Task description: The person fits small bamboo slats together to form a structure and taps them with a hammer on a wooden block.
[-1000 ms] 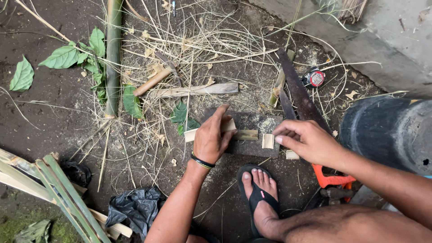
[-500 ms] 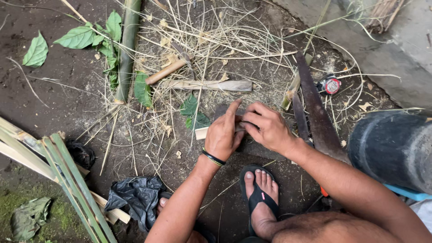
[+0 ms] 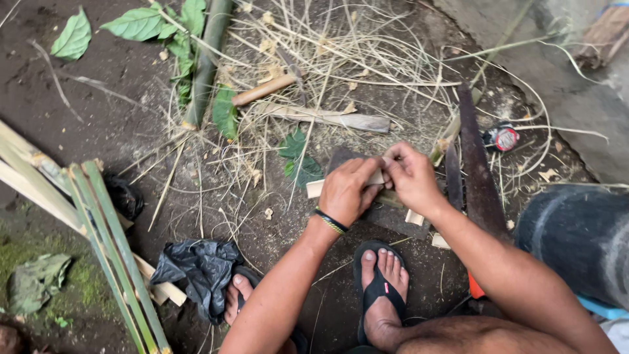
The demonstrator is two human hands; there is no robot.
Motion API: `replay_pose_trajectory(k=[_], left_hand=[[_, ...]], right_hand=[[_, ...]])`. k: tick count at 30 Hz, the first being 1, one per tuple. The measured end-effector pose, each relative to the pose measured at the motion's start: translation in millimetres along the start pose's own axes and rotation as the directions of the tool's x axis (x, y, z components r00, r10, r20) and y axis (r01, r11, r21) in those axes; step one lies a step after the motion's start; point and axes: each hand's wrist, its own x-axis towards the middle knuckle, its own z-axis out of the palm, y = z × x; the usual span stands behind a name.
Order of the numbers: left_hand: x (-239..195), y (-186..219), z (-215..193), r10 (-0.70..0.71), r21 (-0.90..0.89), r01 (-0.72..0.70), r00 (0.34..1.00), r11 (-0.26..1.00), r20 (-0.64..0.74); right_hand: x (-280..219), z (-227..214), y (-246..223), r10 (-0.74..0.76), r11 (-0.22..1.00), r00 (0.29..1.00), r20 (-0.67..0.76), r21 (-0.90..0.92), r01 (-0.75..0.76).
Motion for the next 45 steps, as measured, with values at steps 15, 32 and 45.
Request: replay_pose_trajectory(k=[15, 32, 45], left_hand=[[20.9, -32.6, -21.5, -0.21, -0.3, 0.219, 0.976, 0.928, 0.065], [19.3, -37.3, -3.2, -0.16, -0.148, 0.158, 0.987, 0.976, 0.002], [2.7, -39.2, 2.1, -0.118, -0.033, 0.115, 0.988, 0.993, -0.097]], right_hand=[[32.1, -18.6, -18.8, 0.076, 0.969, 0.978, 0.192, 0.217, -0.118], [20.4, -24.7, -31.1, -0.137, 0.92, 0.989, -0.046, -0.377, 0.11], [41.0, -21.2, 15.3, -0.132, 0.946, 0.945, 0.3, -0.246, 0.21]])
